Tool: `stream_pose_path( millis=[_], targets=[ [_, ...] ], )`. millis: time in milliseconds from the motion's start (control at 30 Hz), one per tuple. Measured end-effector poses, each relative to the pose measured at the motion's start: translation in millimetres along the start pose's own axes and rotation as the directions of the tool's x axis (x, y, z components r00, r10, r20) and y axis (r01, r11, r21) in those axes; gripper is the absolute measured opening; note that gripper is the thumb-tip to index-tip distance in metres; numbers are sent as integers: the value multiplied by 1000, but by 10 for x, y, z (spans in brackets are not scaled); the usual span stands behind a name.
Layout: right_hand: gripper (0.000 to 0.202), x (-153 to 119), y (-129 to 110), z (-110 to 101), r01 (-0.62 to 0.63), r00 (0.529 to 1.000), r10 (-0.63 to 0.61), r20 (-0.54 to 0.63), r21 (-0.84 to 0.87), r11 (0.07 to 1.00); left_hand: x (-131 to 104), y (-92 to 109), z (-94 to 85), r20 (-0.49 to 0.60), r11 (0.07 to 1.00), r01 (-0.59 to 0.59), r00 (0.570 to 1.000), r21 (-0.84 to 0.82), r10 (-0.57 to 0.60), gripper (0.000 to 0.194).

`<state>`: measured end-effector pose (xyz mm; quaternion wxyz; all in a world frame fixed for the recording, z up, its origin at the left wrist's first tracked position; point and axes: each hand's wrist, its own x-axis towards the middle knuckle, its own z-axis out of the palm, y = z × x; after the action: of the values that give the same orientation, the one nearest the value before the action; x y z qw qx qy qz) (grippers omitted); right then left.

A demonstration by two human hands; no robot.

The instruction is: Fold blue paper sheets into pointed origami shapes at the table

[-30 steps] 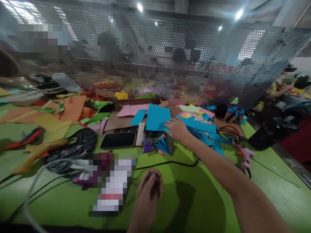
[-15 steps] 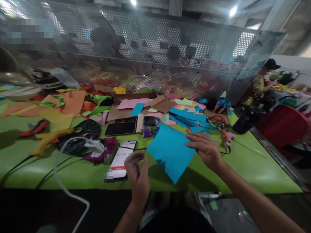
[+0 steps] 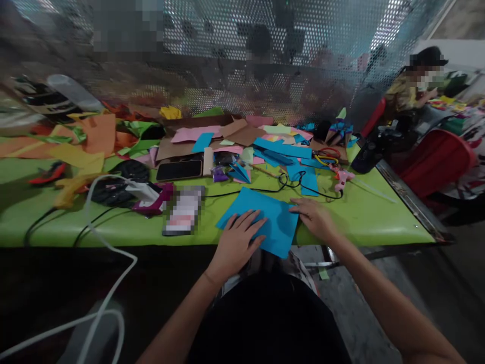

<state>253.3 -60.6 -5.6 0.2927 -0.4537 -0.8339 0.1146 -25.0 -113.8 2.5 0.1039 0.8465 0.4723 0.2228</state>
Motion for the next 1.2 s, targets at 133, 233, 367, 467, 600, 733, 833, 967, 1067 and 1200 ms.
stream_pose_path(
  millis=[133, 233, 367, 467, 600, 733, 833, 967, 1067, 1200],
  targets=[
    [35, -83, -103, -63, 42, 999, -41, 5, -110, 993, -16, 0, 23, -8, 997, -14, 1000, 74, 14, 41],
    [46, -152, -254, -148, 95, 994, -86, 69, -129, 987, -9, -9, 17, 8, 993, -13, 1000, 115, 12, 40],
    [60, -217, -420, -217, 154, 965, -127, 231, -103, 983, 29, -43, -28, 51, 992, -40, 998, 118, 34, 42],
    [59, -243, -452, -195, 147, 952, -111, 284, -108, 983, 43, -85, -97, 72, 995, -44, 997, 89, 38, 45],
    [51, -246, -416, -115, 109, 968, -82, 238, -104, 989, -1, -130, -212, 129, 997, -52, 991, 52, 45, 64],
    [30, -181, -389, -32, 46, 989, -36, 141, -67, 997, -50, -95, -283, 146, 998, -54, 988, 28, 49, 78],
    [19, -86, -390, 27, -1, 998, 5, 67, -59, 998, -7, -36, -273, 71, 999, 22, 997, 30, -24, 52],
    [25, 18, -400, 89, -80, 996, 82, 18, -66, 995, 147, -17, -200, -18, 992, 121, 993, 47, -121, 24],
    [37, 17, -406, 110, -149, 987, 147, -61, -17, 989, 235, -54, -148, -37, 980, 197, 980, 19, -196, 27],
    [49, -78, -431, 113, -122, 986, 115, -122, -51, 991, 259, -109, -123, -56, 981, 196, 979, 2, -196, 24]
  ],
)
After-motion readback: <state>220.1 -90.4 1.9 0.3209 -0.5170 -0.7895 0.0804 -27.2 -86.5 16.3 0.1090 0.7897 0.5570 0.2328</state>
